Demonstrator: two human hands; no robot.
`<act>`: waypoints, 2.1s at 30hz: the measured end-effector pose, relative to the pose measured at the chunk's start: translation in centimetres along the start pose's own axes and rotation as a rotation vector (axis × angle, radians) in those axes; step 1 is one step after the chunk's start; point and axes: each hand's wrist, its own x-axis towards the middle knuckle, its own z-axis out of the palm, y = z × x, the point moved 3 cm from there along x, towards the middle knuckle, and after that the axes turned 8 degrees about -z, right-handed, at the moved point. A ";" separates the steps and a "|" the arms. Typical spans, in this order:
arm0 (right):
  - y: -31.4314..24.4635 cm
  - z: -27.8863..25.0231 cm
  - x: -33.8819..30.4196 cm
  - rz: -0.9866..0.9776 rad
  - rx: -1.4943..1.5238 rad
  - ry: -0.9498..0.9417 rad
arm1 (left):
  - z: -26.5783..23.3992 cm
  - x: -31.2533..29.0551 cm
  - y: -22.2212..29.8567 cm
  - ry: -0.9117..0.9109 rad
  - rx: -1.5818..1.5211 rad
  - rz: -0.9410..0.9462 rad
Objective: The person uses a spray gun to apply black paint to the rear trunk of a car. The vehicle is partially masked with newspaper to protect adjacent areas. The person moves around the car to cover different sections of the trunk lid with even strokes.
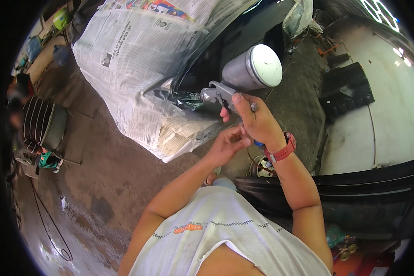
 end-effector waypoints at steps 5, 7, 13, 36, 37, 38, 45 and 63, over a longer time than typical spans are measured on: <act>-1.1 -2.6 1.9 -0.002 -0.048 0.120 | -1.7 -2.4 -0.6 -0.063 0.070 -0.220; -1.5 -4.1 2.6 -0.017 -0.045 0.189 | -3.3 -4.1 -1.9 -0.070 0.130 -0.319; -3.1 -9.4 5.7 -0.057 -0.067 0.343 | -11.0 -12.5 -10.2 0.114 0.220 -0.557; -8.3 -14.3 12.3 -0.184 -0.252 0.423 | -23.1 -44.2 -28.2 1.032 0.260 -1.067; -8.3 -13.0 11.6 -0.172 -0.244 0.368 | -23.0 -43.2 -28.1 1.011 0.266 -1.059; -8.2 -11.7 10.8 -0.159 -0.237 0.313 | -23.0 -42.4 -28.0 1.008 0.266 -1.054; -7.3 -6.5 7.5 -0.031 -0.106 -0.037 | -21.1 -38.3 -23.5 1.032 0.292 -1.056; -10.2 -24.9 18.7 -0.192 -0.336 0.665 | -22.5 -43.9 -25.2 1.075 0.417 -1.231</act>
